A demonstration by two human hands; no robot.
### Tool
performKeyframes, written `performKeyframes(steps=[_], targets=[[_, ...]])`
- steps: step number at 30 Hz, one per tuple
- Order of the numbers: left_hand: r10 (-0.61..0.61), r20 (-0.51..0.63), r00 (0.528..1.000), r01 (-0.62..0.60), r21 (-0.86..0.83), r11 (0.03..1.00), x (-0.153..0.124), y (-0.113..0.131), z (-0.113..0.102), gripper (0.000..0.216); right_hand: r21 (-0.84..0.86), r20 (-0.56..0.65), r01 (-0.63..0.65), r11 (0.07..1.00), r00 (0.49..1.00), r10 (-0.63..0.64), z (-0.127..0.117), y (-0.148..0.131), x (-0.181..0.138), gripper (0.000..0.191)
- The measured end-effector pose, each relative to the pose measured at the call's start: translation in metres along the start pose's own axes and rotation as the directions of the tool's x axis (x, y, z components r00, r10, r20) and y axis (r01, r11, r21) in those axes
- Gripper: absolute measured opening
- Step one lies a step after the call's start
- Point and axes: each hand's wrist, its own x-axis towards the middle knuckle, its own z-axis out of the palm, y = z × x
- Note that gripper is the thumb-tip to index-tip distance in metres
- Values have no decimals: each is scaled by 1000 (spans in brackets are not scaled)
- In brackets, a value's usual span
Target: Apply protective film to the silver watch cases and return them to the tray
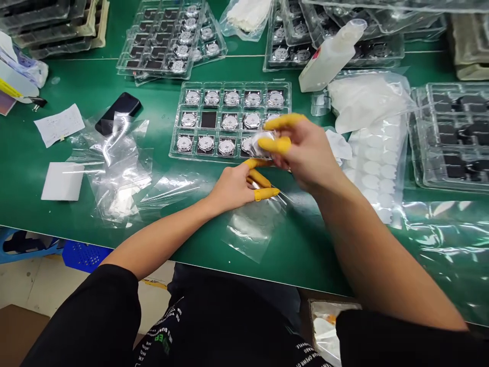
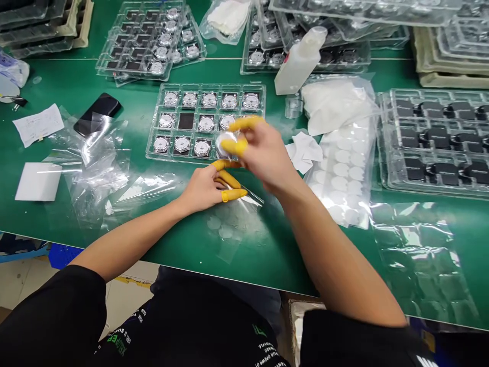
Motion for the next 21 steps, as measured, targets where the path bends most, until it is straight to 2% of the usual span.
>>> performKeyframes(steps=[2,4,9,11,13,15,16,18,21], targets=[[18,6,1000,-17,-11,1000,-1,0,1,65,120,91,-175,977,982,165,-20,9,-38,59],[45,28,999,-45,-17,999,-2,-1,1,62,179,106,-267,947,962,251,-29,16,-59,67],[64,52,997,-60,-76,995,-5,-1,0,54,153,144,-279,948,955,258,-27,16,-61,71],[45,36,998,-42,-85,995,-5,-1,-1,52,32,97,-205,978,975,202,-33,17,-57,62],[17,10,1000,-16,-99,995,-5,-1,-2,52,-206,-115,-59,977,993,35,-45,24,-52,44],[-7,-19,1000,5,-107,994,-5,-1,-1,52,-484,-315,8,875,932,-182,-59,37,-45,26],[-16,-29,999,12,-106,994,-5,-1,-1,52,-584,-352,-1,812,901,-252,-66,44,-41,20],[-28,-41,999,24,-102,995,-5,0,0,52,-682,-331,-26,731,902,-277,-77,56,-35,14],[-45,-46,998,40,-114,993,-5,1,1,52,-639,-345,-20,769,901,-264,-84,58,-34,12]])
